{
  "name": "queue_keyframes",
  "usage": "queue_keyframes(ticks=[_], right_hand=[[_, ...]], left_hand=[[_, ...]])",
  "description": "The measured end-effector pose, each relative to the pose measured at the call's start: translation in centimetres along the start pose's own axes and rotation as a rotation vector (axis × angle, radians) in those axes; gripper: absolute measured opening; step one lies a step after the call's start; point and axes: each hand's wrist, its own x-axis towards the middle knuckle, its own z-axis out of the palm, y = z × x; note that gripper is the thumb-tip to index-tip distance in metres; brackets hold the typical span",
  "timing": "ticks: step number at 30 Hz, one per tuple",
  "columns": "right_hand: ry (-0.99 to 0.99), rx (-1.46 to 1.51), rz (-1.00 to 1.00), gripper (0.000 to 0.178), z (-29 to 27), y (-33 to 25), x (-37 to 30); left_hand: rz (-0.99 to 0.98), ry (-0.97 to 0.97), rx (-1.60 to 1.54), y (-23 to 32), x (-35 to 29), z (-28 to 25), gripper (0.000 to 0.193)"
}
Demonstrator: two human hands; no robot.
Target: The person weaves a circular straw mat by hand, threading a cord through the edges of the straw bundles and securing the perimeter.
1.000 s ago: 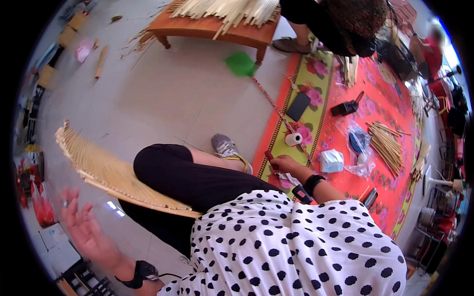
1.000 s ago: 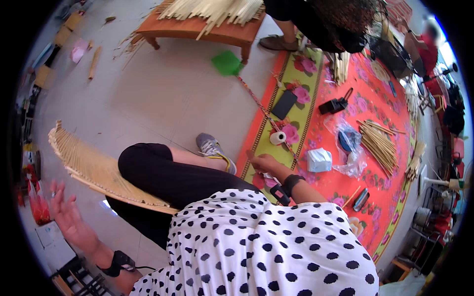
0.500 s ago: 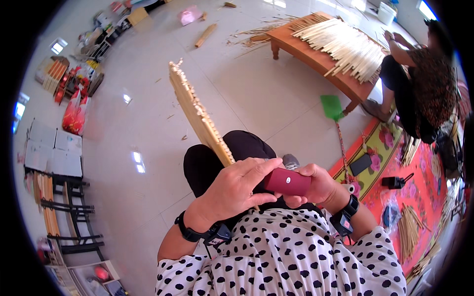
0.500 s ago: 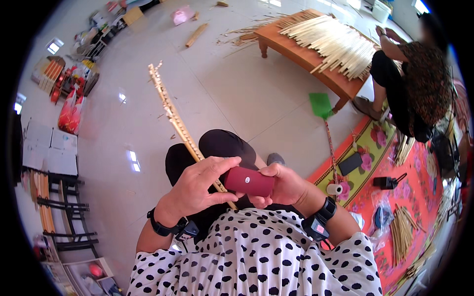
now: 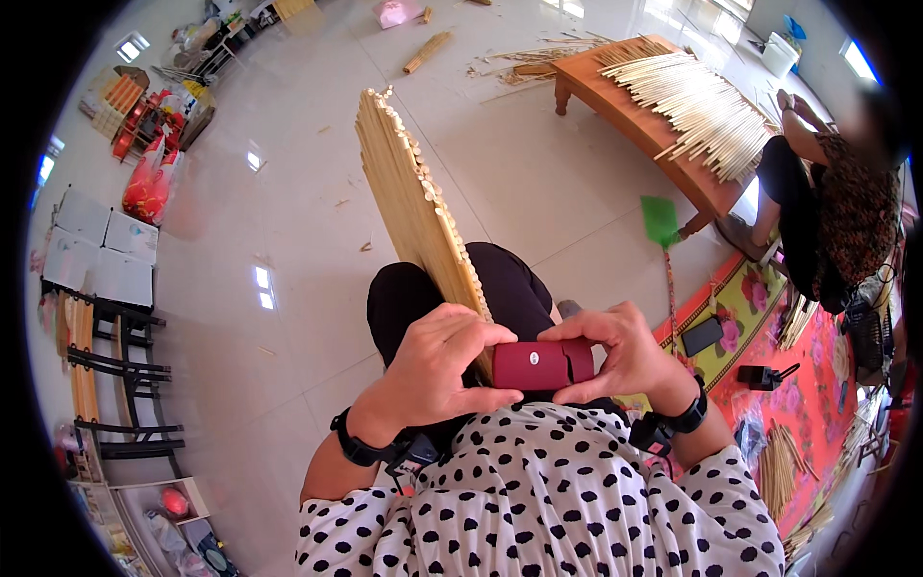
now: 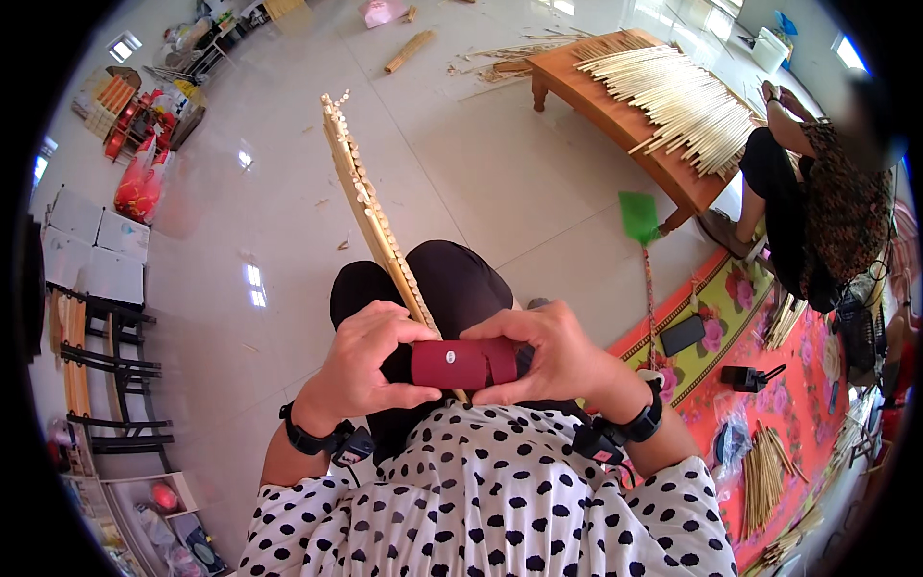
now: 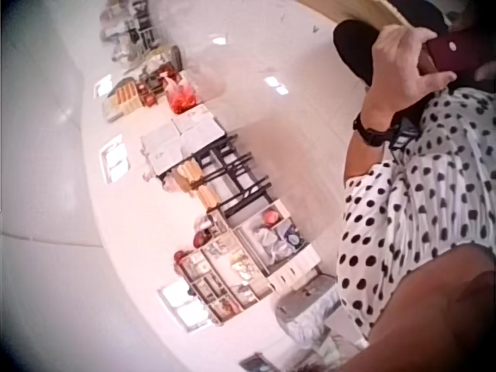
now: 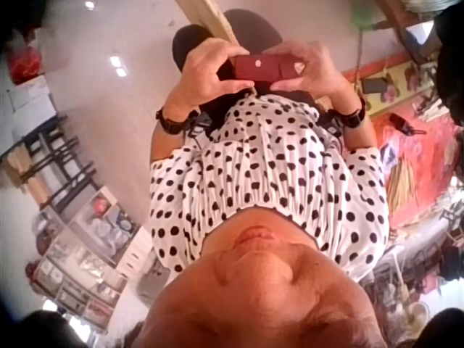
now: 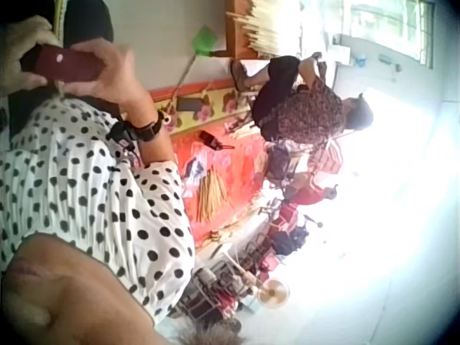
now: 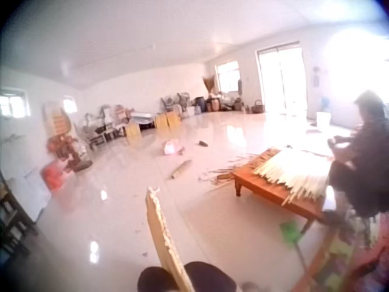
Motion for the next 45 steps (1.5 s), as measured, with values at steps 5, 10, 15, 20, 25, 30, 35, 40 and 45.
queue_keyframes(ticks=[5, 10, 15, 20, 25, 30, 35, 40, 45], right_hand=[[-0.293, 0.178, 0.058, 0.057, -1.6, -0.4, 1.0], [-0.289, 0.958, 0.302, 0.059, -0.3, -0.2, 1.0], [0.189, 0.418, 0.004, 0.048, 1.0, -0.3, 2.1], [0.279, -0.203, -0.360, 0.034, 0.7, -1.7, 3.2], [0.319, -0.212, -0.389, 0.024, 1.1, -1.8, 3.2], [0.401, 0.051, -0.381, 0.013, -1.0, -1.4, 2.3], [0.421, 0.799, -0.134, 0.011, -1.8, 1.1, -0.4], [0.225, 0.804, 0.032, 0.014, 0.4, 0.6, -1.0], [0.196, 0.617, -0.068, 0.015, 0.2, 0.3, -1.2]], left_hand=[[-0.095, -0.121, -0.288, -0.5, -0.6, -0.8, 0.048], [-0.412, -0.174, -0.932, -1.0, -2.4, -0.1, 0.056], [-0.517, 0.033, -1.192, -1.4, -3.1, 1.1, 0.063], [-0.508, 0.068, -1.123, -1.6, -3.0, 1.0, 0.058], [-0.519, 0.053, -1.109, -1.4, -2.5, 1.3, 0.057], [-0.559, 0.131, -1.018, -1.4, -2.3, 0.8, 0.070], [-0.507, 0.225, -0.925, -1.3, -2.1, 0.4, 0.072], [-0.508, 0.205, -0.874, -1.0, -1.6, 1.0, 0.069], [-0.506, 0.237, -0.843, -0.5, -1.0, 0.7, 0.051]])
